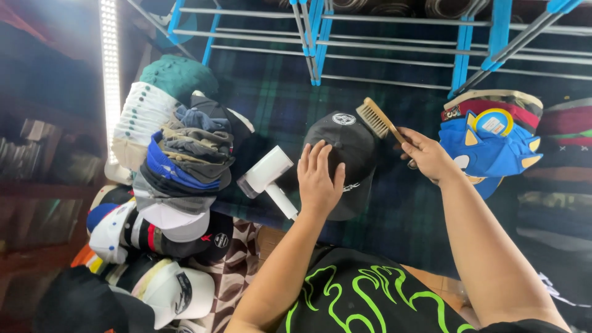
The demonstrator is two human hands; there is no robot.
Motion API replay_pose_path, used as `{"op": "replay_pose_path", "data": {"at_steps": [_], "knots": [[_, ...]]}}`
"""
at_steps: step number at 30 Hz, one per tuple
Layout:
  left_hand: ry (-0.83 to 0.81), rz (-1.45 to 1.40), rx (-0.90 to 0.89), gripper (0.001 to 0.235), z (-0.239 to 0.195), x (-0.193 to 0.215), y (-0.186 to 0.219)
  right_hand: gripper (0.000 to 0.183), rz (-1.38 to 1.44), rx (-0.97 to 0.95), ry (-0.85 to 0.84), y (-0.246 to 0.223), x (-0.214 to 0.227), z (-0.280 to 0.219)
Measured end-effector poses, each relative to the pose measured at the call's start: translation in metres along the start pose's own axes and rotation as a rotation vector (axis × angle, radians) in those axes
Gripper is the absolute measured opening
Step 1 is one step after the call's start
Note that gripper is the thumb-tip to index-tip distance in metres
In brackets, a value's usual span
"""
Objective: The person cleans a black baseball cap by brushing its surface with a wooden brush and then drying it with a hair dryer. The cap is held and rotated to access different areas during the process.
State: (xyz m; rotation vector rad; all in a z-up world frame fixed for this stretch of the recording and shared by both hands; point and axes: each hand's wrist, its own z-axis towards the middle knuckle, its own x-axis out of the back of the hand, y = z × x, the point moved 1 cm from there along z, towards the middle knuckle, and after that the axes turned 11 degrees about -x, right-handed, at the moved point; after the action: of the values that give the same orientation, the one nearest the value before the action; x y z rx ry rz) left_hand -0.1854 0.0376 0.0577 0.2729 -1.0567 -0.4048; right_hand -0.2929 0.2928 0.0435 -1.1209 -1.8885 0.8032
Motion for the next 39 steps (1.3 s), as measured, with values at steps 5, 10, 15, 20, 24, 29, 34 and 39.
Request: {"op": "replay_pose_path", "data": {"at_steps": [5,10,15,20,24,29,34,39], "knots": [[-0.082,-0.004,0.055,0.055,0.020,-0.001,-0.001,0.041,-0.347,0.115,-0.028,-0.019,0.019,0.024],[-0.193,-0.078,0.135,0.059,0.027,-0.005,-0.004,0.041,-0.535,0.159,0.035,-0.063,0.029,0.019],[-0.134,-0.075,0.135,0.057,0.023,-0.009,-0.001,0.039,-0.867,0.163,0.052,-0.051,0.023,0.050],[-0.183,-0.059,0.125,0.060,0.025,-0.008,-0.003,0.040,-0.552,0.115,-0.131,-0.091,0.011,0.032],[-0.194,-0.056,0.131,0.058,0.025,-0.006,-0.002,0.039,-0.801,0.215,-0.050,-0.065,0.008,0.077],[-0.208,-0.062,0.145,0.058,0.026,-0.007,-0.002,0.037,-1.017,0.425,0.125,-0.079,0.008,0.078],[-0.205,-0.058,0.151,0.059,0.025,-0.010,-0.001,0.033,-0.929,0.558,0.198,-0.068,0.011,0.089],[-0.185,-0.030,0.133,0.058,0.023,-0.014,-0.003,0.039,-0.727,0.525,0.162,-0.066,0.007,0.091]]}}
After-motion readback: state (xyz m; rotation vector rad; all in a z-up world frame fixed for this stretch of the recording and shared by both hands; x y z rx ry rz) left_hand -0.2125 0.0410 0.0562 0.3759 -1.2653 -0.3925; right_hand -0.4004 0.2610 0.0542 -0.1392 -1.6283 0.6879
